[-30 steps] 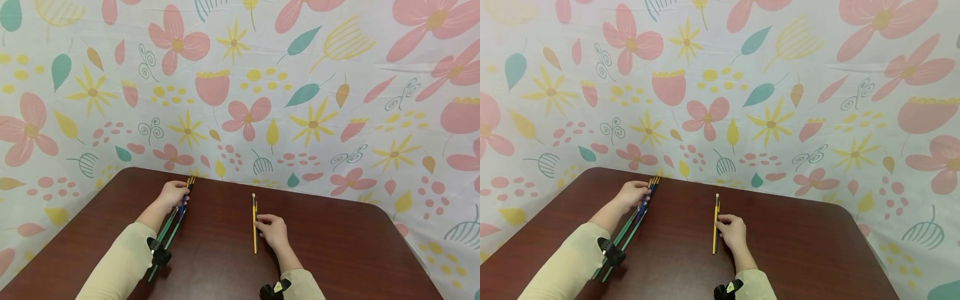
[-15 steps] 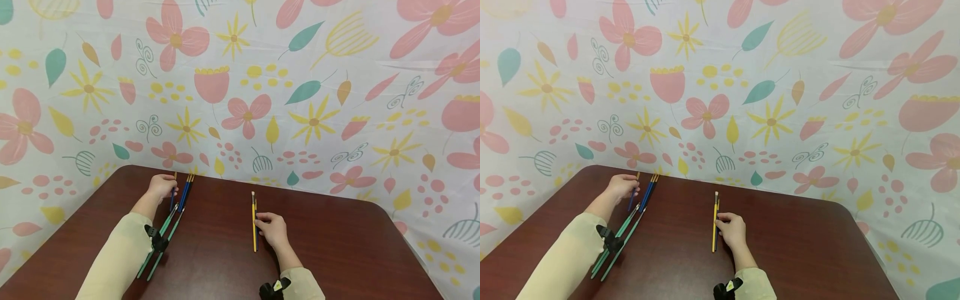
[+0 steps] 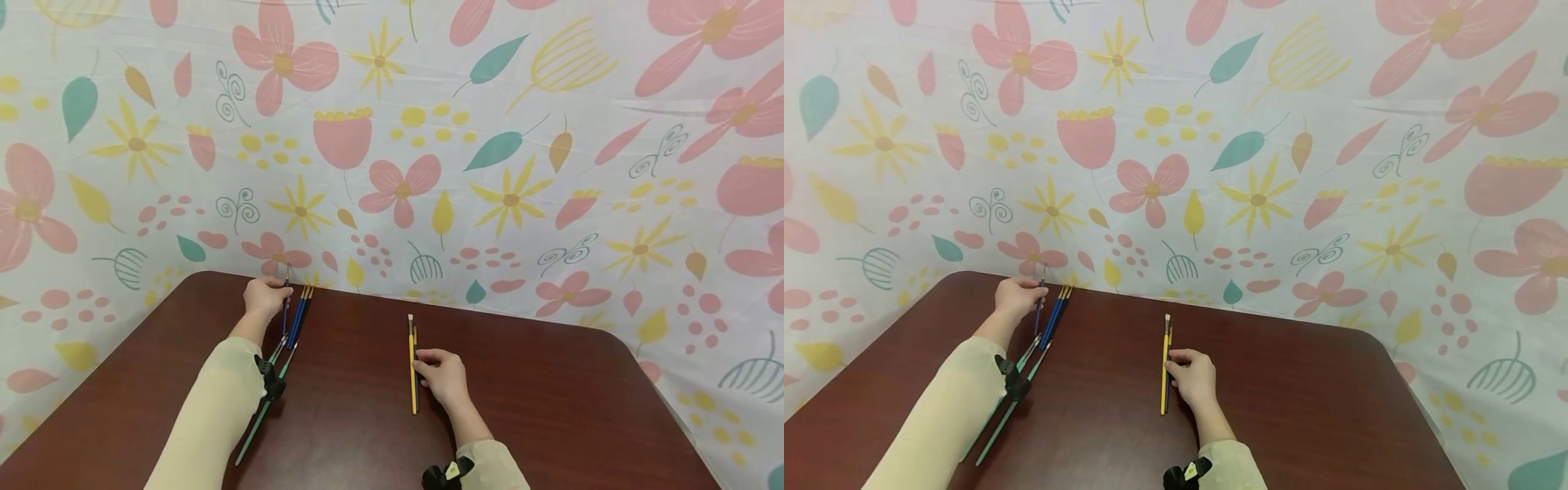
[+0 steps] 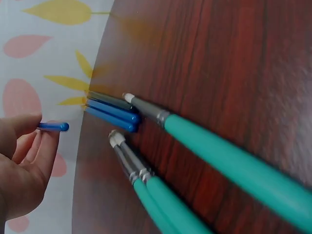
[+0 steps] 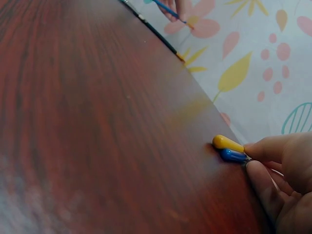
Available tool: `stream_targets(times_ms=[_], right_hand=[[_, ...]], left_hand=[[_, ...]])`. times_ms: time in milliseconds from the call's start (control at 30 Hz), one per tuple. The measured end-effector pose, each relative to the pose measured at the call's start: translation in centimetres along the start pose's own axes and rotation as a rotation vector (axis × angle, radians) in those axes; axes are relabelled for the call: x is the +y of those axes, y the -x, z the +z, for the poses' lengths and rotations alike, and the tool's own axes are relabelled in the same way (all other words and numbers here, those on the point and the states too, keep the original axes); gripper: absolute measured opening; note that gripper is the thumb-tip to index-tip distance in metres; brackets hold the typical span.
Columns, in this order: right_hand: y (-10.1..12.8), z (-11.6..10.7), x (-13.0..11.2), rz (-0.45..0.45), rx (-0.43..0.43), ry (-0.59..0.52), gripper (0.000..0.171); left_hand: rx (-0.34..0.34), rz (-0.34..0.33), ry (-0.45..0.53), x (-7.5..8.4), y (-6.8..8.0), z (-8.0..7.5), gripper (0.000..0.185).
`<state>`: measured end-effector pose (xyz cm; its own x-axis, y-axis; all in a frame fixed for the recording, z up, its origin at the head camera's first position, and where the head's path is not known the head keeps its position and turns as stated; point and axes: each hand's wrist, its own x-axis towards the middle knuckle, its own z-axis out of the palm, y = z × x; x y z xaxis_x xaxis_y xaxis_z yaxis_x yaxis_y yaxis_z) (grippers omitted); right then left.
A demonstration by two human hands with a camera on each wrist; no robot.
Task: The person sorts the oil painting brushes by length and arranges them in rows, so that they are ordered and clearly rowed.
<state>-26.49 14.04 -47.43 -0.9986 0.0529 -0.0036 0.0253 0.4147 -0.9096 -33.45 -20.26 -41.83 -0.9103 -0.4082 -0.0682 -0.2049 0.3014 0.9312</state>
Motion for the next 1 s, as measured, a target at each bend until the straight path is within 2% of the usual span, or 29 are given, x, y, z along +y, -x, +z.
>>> stream_targets(times_ms=[167,267,567,800,1000], right_hand=[[0.1,0.0,0.0,0.004,-0.003,-0.001,0.023],[0.1,0.0,0.0,-0.002,-0.004,-0.003,0.023],[-0.1,0.1,0.2,-0.016,0.001,0.018,0.022],[0.0,0.1,0.0,-0.012,-0.001,0.012,0.023],[-0.1,0.1,0.0,-0.006,0.005,0.009,0.022]], left_hand=[[0.048,0.005,-0.083,-0.2,-0.3,0.5,0.027],[0.054,0.02,-0.136,-0.4,-0.5,0.8,0.026],[-0.004,0.047,-0.274,-0.3,-0.4,1.3,0.026],[-0.019,0.051,-0.303,-0.8,-0.6,1.1,0.024],[-0.067,0.05,-0.326,-0.9,-0.6,0.9,0.025]])
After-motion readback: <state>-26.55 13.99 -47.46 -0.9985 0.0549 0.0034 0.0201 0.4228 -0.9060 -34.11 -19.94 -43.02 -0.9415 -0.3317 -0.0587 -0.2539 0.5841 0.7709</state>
